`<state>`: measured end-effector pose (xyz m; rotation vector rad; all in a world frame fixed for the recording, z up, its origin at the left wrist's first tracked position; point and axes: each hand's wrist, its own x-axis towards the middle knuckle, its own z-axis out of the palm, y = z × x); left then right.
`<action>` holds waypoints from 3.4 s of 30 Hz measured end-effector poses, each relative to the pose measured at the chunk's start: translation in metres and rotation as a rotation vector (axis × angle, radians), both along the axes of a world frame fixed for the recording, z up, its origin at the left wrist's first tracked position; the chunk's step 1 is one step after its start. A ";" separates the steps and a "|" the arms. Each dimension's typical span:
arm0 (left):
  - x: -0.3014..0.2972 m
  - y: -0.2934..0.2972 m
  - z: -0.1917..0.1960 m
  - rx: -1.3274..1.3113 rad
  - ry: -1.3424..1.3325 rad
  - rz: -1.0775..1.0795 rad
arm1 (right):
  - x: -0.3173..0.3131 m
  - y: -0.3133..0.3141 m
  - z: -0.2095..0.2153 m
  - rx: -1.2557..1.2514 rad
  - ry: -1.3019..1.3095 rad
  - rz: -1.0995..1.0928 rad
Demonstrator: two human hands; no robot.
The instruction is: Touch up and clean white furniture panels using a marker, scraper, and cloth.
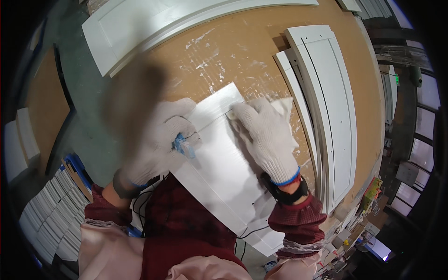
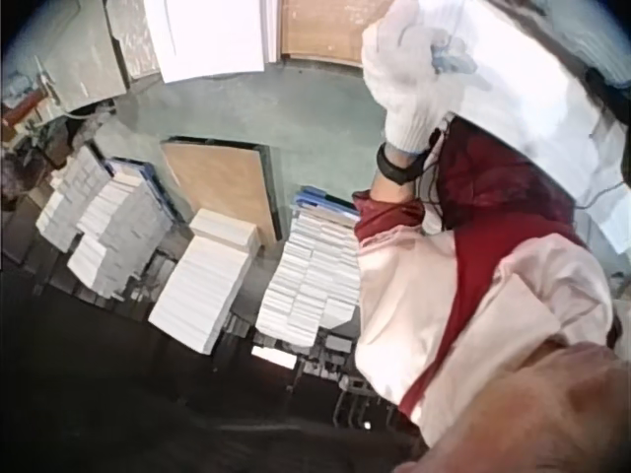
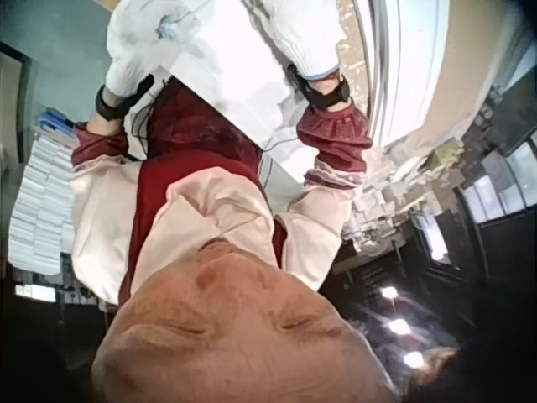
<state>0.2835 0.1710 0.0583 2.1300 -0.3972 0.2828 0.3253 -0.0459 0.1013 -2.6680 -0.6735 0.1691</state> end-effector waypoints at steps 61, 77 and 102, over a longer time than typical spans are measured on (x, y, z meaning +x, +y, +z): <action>-0.025 0.047 -0.024 -0.569 0.648 0.212 | -0.106 0.062 0.002 0.018 0.025 0.096; -0.033 0.051 -0.029 -0.957 0.695 0.197 | -0.110 0.074 -0.005 -0.023 0.081 0.000; -0.118 0.000 -0.062 -0.271 -0.163 -0.340 | -0.054 0.076 0.012 0.118 0.262 0.139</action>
